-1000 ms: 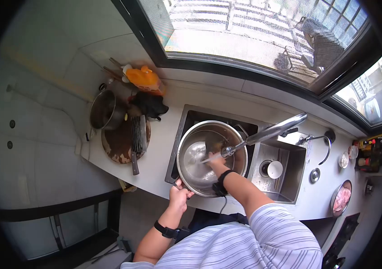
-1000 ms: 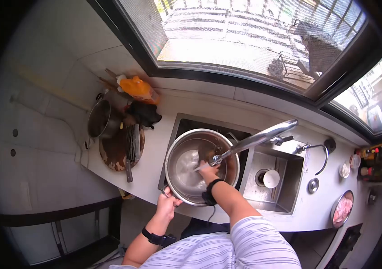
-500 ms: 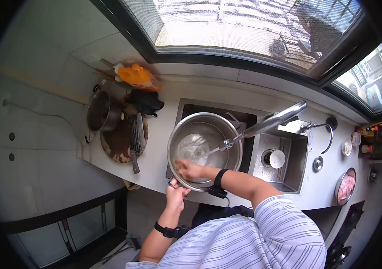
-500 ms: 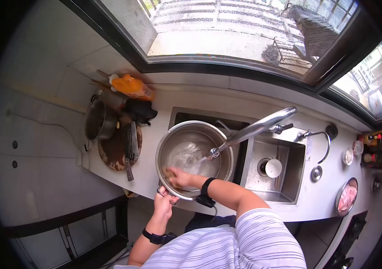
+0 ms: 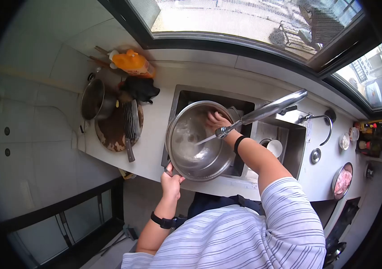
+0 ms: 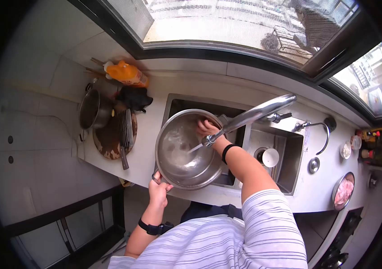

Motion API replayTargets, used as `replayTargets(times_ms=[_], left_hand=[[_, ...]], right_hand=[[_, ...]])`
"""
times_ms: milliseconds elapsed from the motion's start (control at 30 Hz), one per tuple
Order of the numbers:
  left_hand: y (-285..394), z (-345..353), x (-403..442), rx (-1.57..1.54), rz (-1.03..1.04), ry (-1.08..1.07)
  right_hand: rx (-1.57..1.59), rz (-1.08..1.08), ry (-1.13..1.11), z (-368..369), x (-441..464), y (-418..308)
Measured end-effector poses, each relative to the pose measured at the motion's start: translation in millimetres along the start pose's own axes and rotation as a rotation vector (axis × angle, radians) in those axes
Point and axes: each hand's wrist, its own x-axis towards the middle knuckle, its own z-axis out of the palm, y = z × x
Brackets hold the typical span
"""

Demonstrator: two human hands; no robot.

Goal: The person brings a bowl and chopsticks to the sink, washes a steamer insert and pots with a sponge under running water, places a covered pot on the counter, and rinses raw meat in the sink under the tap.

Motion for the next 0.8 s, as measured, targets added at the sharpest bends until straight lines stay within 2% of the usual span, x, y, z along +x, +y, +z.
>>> replayTargets(times_ms=[33, 100, 133, 167, 200, 233, 267, 300, 367, 500, 600, 667, 733, 800], left_hand=[[0.1, 0.7, -0.5, -0.017, 0.024, 0.039], [0.2, 3.2, 0.7, -0.041, 0.054, 0.078], [-1.9, 4.4, 2.1, -0.064, 0.045, 0.1], [-4.0, 6.5, 4.3, -0.089, 0.037, 0.12], [-5.9, 8.4, 6.4, -0.096, 0.039, 0.118], [-8.6, 10.0, 7.5, -0.1, 0.046, 0.12], [-11.7, 12.2, 9.4, -0.102, 0.053, 0.119], [-18.7, 13.0, 11.8, -0.102, 0.05, 0.112], [-33.2, 13.5, 15.2, 0.038, 0.007, 0.133], [-32.0, 17.8, 9.3, 0.058, 0.035, 0.152], [-24.1, 16.1, 10.4, -0.056, 0.087, 0.193], [-19.7, 12.2, 12.0, -0.086, 0.053, 0.21], [-18.5, 15.8, 9.4, -0.015, 0.053, 0.177], [-16.8, 16.5, 12.6, 0.06, 0.056, 0.142]], right_hand=[[0.023, 0.013, 0.041, -3.1, -1.1, -4.8], [0.693, 0.394, -0.26, -24.5, -11.3, -34.9], [0.744, 0.44, -0.511, -24.5, -10.8, -55.2], [0.763, 0.33, -0.543, -46.4, -13.0, -60.7], [0.786, 0.355, -0.624, -51.6, -12.3, -77.4], [0.927, 0.413, -0.845, -73.0, -2.3, -80.1], [1.095, 0.501, -0.898, -93.9, 5.7, -81.6], [1.298, 0.495, -0.913, -69.3, 1.8, -114.4], [2.038, 0.777, -0.739, -97.8, 18.3, -122.5], [2.014, 0.762, -0.739, -134.2, 12.7, -101.5], [1.998, 0.724, -0.734, -148.3, 7.7, -92.5], [1.212, 0.338, -0.765, -128.2, -21.8, -72.9], [0.79, 0.241, -0.66, -90.0, -47.7, -41.2], [0.559, 0.14, -0.565, -40.7, -58.6, -8.2]])
